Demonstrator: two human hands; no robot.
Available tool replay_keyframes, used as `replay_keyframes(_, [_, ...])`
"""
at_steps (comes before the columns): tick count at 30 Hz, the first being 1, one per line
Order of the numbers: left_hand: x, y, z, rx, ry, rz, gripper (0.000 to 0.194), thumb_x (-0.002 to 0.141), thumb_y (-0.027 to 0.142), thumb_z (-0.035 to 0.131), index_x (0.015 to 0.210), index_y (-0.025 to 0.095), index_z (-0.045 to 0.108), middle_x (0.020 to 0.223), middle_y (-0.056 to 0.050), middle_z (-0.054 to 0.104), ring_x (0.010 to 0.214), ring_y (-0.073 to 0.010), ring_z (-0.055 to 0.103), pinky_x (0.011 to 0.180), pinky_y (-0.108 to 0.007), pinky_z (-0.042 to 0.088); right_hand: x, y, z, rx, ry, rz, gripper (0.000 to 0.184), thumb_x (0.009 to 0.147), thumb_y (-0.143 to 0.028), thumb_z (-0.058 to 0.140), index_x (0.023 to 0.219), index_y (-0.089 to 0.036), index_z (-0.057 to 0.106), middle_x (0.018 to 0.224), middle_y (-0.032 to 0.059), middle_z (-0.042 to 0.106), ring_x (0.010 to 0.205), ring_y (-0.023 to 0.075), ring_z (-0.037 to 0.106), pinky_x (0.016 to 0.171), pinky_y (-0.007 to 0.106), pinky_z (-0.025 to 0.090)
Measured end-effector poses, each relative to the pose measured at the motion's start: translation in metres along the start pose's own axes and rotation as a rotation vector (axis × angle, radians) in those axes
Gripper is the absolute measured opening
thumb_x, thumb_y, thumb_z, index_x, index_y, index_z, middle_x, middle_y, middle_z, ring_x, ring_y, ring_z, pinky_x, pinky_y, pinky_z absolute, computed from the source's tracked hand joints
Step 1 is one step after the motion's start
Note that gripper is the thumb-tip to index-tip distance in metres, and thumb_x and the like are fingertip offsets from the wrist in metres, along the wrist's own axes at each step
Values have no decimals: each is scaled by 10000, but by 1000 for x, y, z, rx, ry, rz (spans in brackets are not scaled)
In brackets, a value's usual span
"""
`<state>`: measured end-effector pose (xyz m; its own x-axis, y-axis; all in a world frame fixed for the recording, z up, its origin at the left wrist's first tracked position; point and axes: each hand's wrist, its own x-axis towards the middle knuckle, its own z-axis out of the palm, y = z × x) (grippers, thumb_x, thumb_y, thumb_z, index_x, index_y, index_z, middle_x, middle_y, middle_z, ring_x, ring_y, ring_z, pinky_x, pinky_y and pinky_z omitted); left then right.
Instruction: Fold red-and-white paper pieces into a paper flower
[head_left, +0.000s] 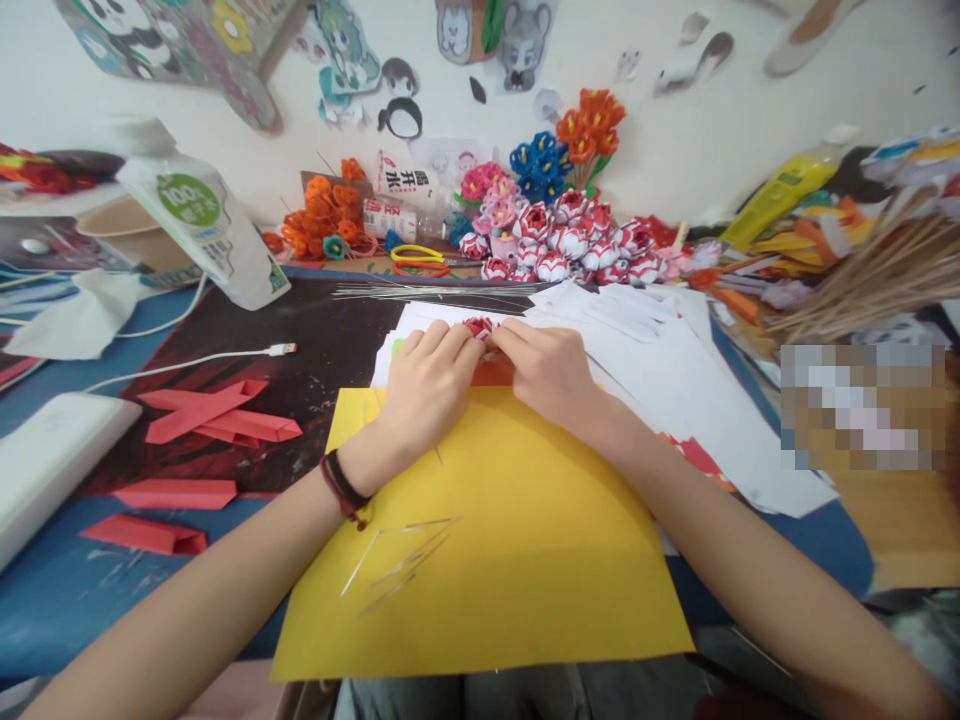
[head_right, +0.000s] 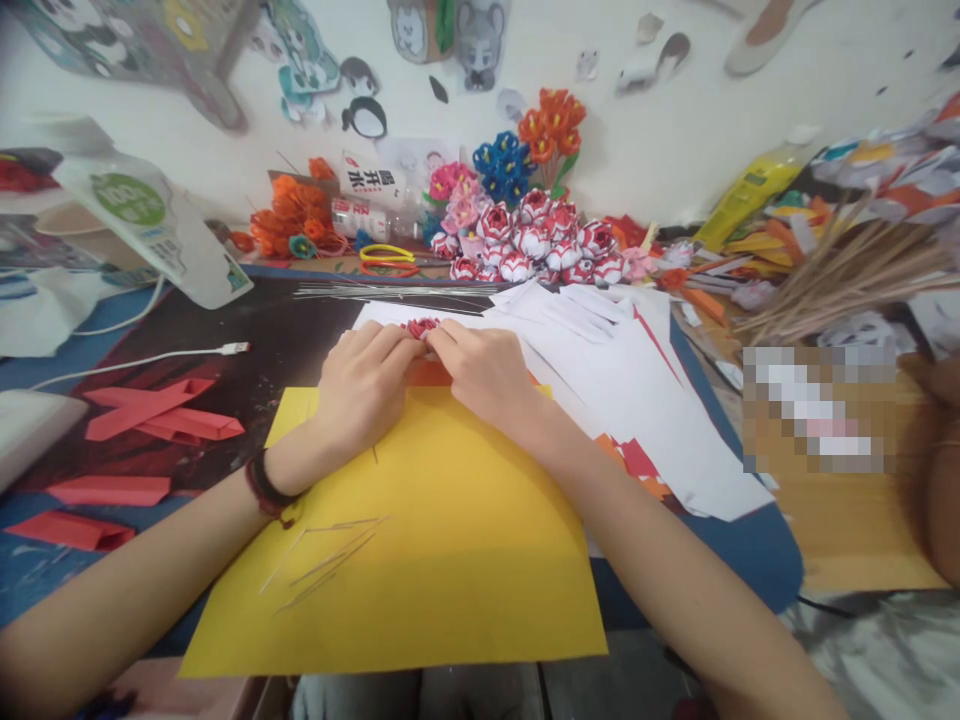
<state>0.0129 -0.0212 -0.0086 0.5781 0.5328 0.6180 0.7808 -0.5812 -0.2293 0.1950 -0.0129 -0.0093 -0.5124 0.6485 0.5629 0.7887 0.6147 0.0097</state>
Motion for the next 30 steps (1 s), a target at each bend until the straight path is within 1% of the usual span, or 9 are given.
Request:
replay_keyframes(4, [0, -2, 2, -34, 10, -61, 176, 962, 153, 450, 933, 193, 618, 877, -60, 639, 811, -216, 523, 649, -341, 378, 0, -2, 2, 43, -11, 48, 234, 815, -31, 459, 926, -177, 605, 847, 18, 650, 640, 139, 494, 564, 303, 217])
replay_keyframes(7, [-1, -3, 4, -87, -1, -111, 163, 957, 157, 463, 913, 190, 616, 869, -49, 631, 797, -206, 519, 658, -333, 391, -1, -3, 3, 51, -6, 63, 184, 863, -77, 460, 914, -176, 607, 836, 19, 654, 641, 141, 504, 569, 302, 225])
replay_keyframes(13, [-1, 0, 1, -60, -21, -41, 136, 954, 160, 474, 924, 190, 603, 888, -48, 632, 821, -215, 523, 674, -341, 381, 0, 0, 3, 132, 24, 55, 215, 759, -8, 457, 777, -182, 580, 743, -5, 602, 632, 127, 496, 564, 293, 228])
replay_keyframes(16, [0, 2, -1, -57, -36, -4, 132, 946, 144, 472, 919, 193, 592, 892, -52, 628, 831, -221, 519, 681, -353, 376, 0, 1, 3, 186, 33, 63, 167, 743, -38, 486, 711, -184, 560, 693, -13, 574, 611, 120, 478, 550, 290, 215])
replay_keyframes(20, [1, 3, -2, -65, -58, 23, 93, 910, 135, 506, 870, 190, 569, 878, -48, 615, 832, -224, 513, 696, -368, 375, 0, 2, 3, 153, 61, 48, 161, 727, -49, 496, 653, -178, 557, 633, -11, 562, 557, 118, 428, 540, 293, 209])
replay_keyframes(23, [0, 2, -2, -67, -46, 25, 87, 914, 154, 518, 848, 195, 559, 857, -40, 610, 823, -221, 510, 691, -372, 361, 0, 3, 4, 157, 71, 63, 160, 733, -61, 513, 660, -178, 593, 639, -3, 600, 580, 127, 476, 557, 288, 246])
replay_keyframes(25, [0, 0, -1, -87, -17, -10, 123, 934, 159, 498, 832, 201, 552, 832, -34, 606, 803, -214, 502, 676, -367, 341, 1, 4, 3, 199, 74, 111, 166, 729, -51, 523, 703, -180, 625, 692, 2, 646, 638, 136, 536, 592, 279, 292])
replay_keyframes(27, [0, -2, 1, -147, 15, -82, 144, 947, 170, 496, 816, 204, 544, 811, -29, 597, 783, -204, 491, 664, -357, 323, 2, 4, 2, 257, 76, 154, 193, 741, -32, 521, 749, -183, 641, 755, 3, 673, 701, 141, 574, 632, 271, 330])
replay_keyframes(30, [1, -5, 2, -274, 76, -194, 154, 945, 184, 519, 793, 207, 532, 792, -17, 585, 766, -192, 473, 669, -342, 312, 4, 2, 1, 366, 73, 155, 164, 828, -68, 533, 800, -187, 642, 811, 3, 662, 739, 135, 574, 662, 261, 359])
